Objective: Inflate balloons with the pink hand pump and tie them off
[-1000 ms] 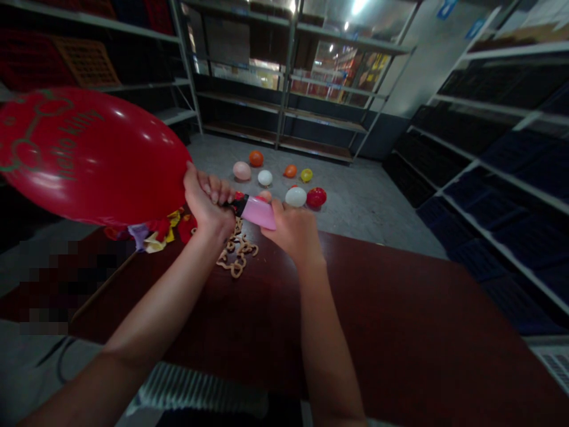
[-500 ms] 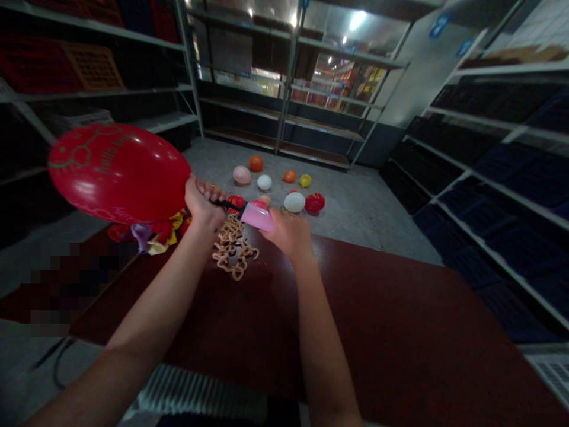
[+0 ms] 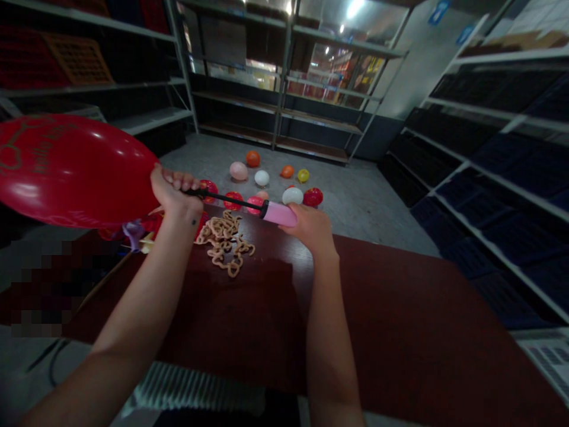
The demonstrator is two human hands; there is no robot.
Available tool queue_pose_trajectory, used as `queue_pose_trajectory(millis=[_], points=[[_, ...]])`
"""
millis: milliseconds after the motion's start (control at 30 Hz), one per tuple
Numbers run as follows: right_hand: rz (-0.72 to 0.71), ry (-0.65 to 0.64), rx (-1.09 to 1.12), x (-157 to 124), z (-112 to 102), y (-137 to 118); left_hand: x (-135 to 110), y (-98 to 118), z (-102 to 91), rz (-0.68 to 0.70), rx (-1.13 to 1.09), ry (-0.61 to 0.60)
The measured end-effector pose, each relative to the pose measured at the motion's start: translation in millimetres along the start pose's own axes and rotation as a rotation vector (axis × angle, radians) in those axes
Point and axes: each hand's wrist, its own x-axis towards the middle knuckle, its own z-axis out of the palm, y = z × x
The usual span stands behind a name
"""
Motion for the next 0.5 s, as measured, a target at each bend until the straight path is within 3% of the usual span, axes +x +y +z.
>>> queue_pose_trajectory(millis=[200, 333, 500], points=[[-0.025, 0.113, -0.15, -0.3, -16.7, -14.4, -20.0, -3.7, 8.2, 0.024, -0.03, -0.105], [-0.057, 0.094, -0.204, 1.1, -24.4, -31.3, -37.9, -25.7, 10.6, -0.048, -0.06, -0.086], [-0.084, 0.048, -0.233, 4.0, -21.3, -57.4, -45.4, -55.0, 0.1, -0.144, -0.028, -0.092]])
